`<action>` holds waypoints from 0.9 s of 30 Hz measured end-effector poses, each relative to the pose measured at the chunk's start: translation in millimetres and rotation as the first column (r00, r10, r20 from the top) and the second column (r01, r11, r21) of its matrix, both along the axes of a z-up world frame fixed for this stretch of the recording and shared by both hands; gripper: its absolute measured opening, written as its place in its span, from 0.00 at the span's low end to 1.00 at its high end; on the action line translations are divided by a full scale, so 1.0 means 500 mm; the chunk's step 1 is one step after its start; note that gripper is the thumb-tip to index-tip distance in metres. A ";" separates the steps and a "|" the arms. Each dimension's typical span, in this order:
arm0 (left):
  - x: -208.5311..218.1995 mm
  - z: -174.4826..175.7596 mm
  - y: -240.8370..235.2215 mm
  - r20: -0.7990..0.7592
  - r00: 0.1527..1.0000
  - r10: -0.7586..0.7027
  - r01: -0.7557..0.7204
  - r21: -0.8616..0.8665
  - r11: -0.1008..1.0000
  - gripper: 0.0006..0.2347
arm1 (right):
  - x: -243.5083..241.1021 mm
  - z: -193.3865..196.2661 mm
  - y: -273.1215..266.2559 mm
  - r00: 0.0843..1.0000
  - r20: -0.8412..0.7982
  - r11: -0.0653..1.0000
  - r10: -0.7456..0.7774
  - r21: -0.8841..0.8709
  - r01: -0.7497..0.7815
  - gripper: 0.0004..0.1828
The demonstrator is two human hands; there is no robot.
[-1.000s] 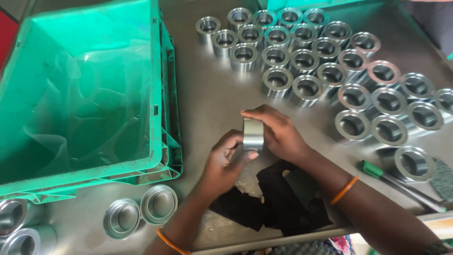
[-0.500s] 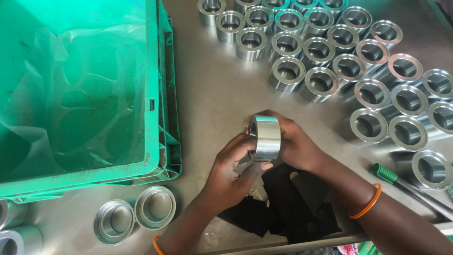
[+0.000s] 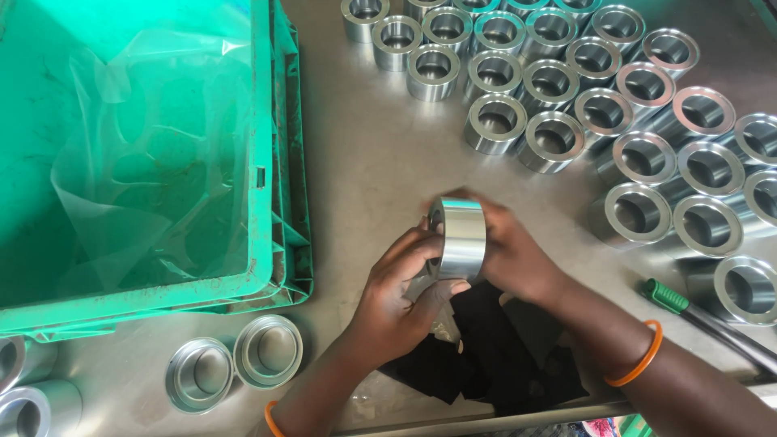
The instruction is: The recorder is wiping metal cylindrical parts with small pieces of cloth and sorting them into bins.
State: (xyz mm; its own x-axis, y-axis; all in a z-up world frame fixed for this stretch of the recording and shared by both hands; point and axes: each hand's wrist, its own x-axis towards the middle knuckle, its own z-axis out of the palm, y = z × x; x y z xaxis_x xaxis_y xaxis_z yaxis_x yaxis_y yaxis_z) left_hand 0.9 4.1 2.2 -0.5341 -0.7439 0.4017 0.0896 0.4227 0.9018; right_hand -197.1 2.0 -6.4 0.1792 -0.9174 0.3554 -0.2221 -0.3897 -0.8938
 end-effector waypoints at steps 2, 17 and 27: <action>-0.002 -0.003 0.001 -0.018 0.998 -0.064 0.066 0.236 0.969 0.12 | -0.014 -0.030 -0.014 0.958 0.203 0.941 0.202 0.231 -0.248 0.24; 0.016 -0.037 -0.051 -0.348 0.893 0.287 0.159 0.838 0.522 0.30 | 0.038 -0.003 0.028 1.000 -0.011 0.997 -0.017 -0.079 0.016 0.34; 0.024 -0.033 -0.054 -0.566 0.819 0.092 0.419 0.701 0.577 0.36 | 0.011 -0.005 0.005 0.735 -0.516 0.764 -0.440 -0.645 0.005 0.26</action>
